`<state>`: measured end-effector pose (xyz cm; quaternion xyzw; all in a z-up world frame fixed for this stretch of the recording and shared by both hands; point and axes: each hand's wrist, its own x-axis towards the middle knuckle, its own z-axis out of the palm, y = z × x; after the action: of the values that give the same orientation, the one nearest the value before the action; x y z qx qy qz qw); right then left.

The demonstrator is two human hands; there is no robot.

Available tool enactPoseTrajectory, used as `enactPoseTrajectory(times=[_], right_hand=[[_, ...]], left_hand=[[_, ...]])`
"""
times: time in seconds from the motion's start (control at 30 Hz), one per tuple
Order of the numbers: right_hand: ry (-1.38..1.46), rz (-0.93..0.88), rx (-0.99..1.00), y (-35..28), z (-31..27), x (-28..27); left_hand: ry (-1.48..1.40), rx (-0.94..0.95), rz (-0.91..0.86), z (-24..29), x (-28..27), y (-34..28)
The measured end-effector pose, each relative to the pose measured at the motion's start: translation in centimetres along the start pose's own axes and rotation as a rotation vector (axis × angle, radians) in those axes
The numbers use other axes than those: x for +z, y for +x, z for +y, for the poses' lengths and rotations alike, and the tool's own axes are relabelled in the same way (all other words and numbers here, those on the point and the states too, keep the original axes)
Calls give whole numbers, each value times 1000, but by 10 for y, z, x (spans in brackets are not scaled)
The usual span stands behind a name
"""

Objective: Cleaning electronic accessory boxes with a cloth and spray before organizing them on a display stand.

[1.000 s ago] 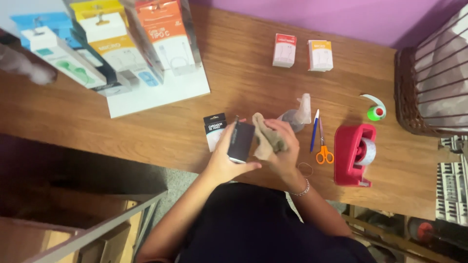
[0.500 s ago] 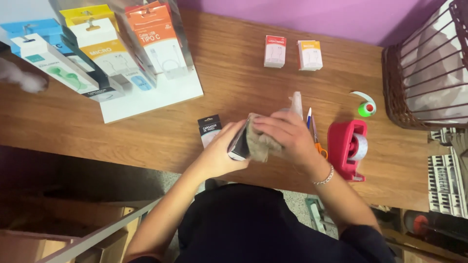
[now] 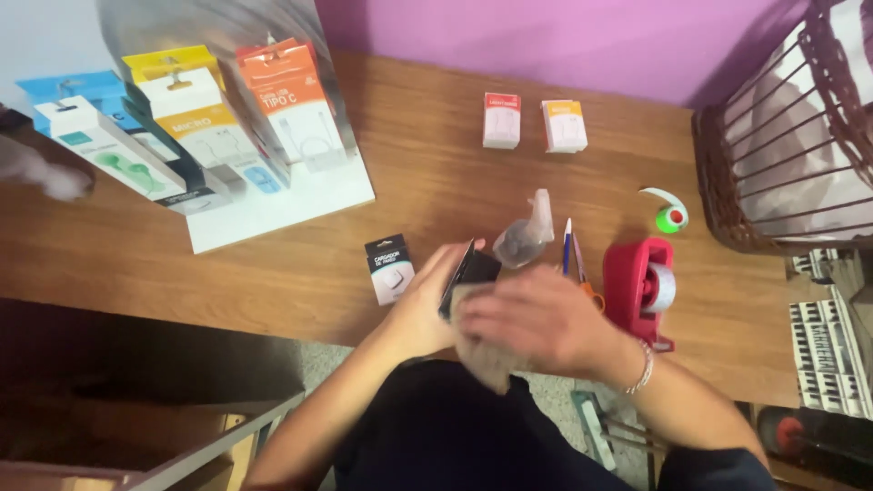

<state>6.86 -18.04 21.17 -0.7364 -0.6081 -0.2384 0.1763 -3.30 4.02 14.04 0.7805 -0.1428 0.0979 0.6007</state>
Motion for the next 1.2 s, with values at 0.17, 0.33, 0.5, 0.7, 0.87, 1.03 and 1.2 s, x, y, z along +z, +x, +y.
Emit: enactPoseTrajectory(times=[0.17,0.33,0.5,0.7,0.87,1.03,1.2], right_hand=[[19,-104,91,-4,-24,1],[113,16,-91,15,-77,-4],[126,8,-67,5,-59,1],[187,18,33,16,-38,0],[340,24,-52,35,-77,-1],[256,140,-230,6,-67,-7],[113,108,212,-22,-51,-15]], left_hand=[[93,23,13,7,4,-2],[33,119,35,-10,1,-3],[60,98,17,4,-5,-4],[41,30,11,12,-3,-4],[52,29,-79,-4,-11,0],[-90,-121,-107,28,-16,8],[-367,138,-47,14,-8,4]])
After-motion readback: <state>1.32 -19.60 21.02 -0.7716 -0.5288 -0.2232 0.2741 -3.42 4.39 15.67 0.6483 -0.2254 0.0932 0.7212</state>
